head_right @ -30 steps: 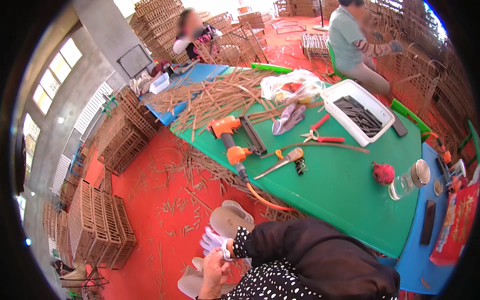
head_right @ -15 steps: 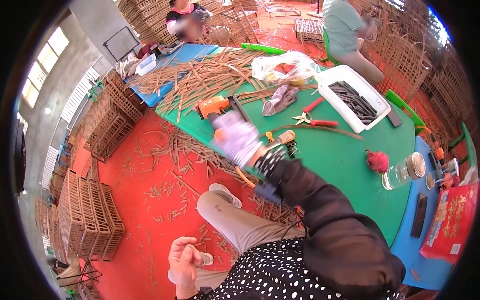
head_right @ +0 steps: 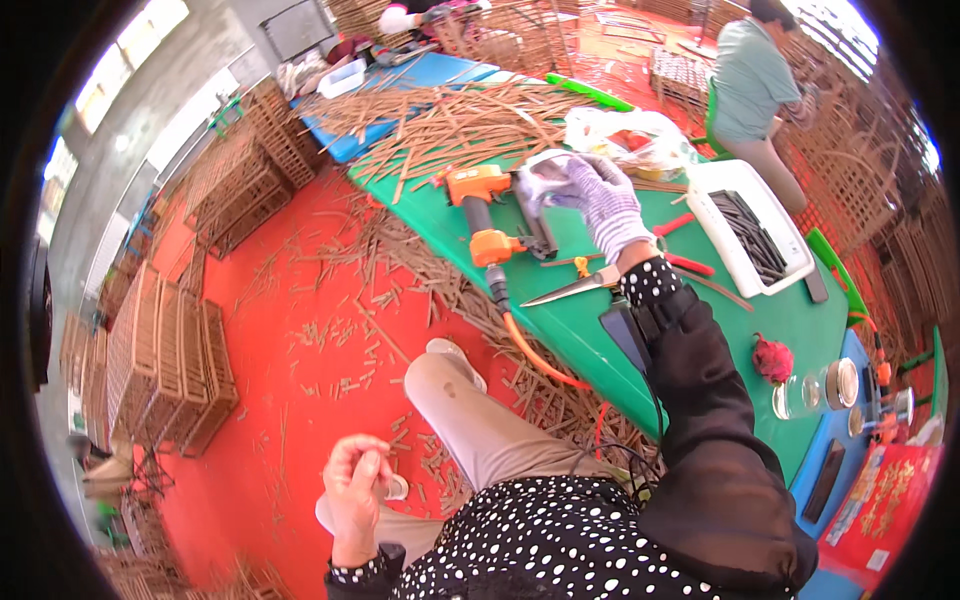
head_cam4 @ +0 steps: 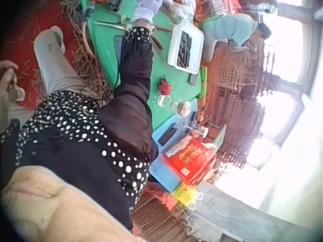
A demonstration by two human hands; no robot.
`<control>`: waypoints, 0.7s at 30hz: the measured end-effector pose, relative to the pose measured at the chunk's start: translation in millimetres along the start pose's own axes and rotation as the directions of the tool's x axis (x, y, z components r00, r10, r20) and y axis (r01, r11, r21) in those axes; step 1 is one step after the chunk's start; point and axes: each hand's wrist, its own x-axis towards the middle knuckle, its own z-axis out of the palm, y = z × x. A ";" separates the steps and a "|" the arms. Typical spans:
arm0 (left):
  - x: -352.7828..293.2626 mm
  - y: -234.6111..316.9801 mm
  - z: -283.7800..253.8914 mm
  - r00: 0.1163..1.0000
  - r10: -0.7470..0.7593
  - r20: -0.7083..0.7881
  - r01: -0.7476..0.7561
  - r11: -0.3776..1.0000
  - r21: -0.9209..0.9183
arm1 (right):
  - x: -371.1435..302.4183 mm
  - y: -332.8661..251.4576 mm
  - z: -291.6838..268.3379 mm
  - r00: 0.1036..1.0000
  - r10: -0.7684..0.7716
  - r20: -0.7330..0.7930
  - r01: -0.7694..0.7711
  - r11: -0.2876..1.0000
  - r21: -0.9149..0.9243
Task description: The recorder prepares for work by putting on a camera harness and gloves, then selects a bamboo basket frame and uses scissors to trim and weave bamboo strips onto it.
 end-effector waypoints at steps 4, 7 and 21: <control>14.8 27.0 27.9 0.891 0.410 0.196 -0.455 0.787 0.417 | -73.6 -0.8 80.5 0.904 0.246 0.349 -0.226 0.969 -0.098; 20.1 30.0 39.5 0.832 0.513 0.212 -0.513 0.566 0.645 | -137.3 21.4 123.3 0.769 0.343 0.539 -0.158 0.919 -0.360; 17.3 -69.8 -63.2 0.922 -0.384 -0.055 0.299 0.793 -0.531 | -232.9 79.1 138.9 0.340 0.150 0.928 0.152 0.965 -0.212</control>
